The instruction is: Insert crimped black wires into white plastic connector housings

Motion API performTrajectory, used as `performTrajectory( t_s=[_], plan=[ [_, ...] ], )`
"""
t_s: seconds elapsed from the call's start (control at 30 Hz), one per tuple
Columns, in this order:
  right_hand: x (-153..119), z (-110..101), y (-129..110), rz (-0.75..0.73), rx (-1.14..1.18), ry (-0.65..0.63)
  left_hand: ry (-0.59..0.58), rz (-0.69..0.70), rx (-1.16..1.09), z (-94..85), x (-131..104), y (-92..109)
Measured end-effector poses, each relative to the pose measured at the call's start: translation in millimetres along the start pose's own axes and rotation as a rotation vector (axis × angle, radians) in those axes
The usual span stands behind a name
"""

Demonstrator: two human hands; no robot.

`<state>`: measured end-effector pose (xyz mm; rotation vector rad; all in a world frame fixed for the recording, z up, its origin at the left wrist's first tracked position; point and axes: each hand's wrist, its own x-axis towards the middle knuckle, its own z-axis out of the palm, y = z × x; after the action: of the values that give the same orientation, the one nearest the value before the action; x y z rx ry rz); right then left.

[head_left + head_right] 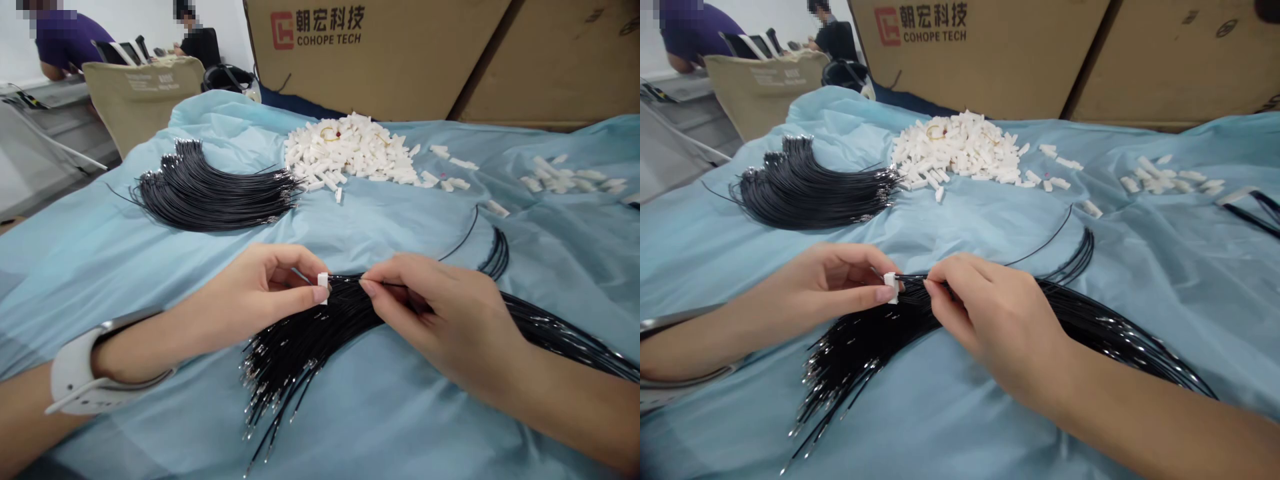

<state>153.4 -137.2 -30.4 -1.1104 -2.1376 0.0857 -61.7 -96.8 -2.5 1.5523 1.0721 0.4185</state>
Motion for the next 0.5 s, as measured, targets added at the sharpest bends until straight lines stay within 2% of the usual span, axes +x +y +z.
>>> performTrajectory(
  t_s=[0.33,0.4,0.5],
  plan=[
    [4.5,6.9,-0.7,-0.091,-0.041,-0.11,0.01,0.114,0.055,11.8,-1.4,3.2],
    [3.5,5.1,-1.3,-0.111,-0.068,-0.071,0.021,0.123,0.072,11.4,-0.7,3.8],
    [1.0,0.9,-3.3,-0.224,-0.151,0.069,0.074,0.15,0.097,8.7,1.7,4.1]
  ],
)
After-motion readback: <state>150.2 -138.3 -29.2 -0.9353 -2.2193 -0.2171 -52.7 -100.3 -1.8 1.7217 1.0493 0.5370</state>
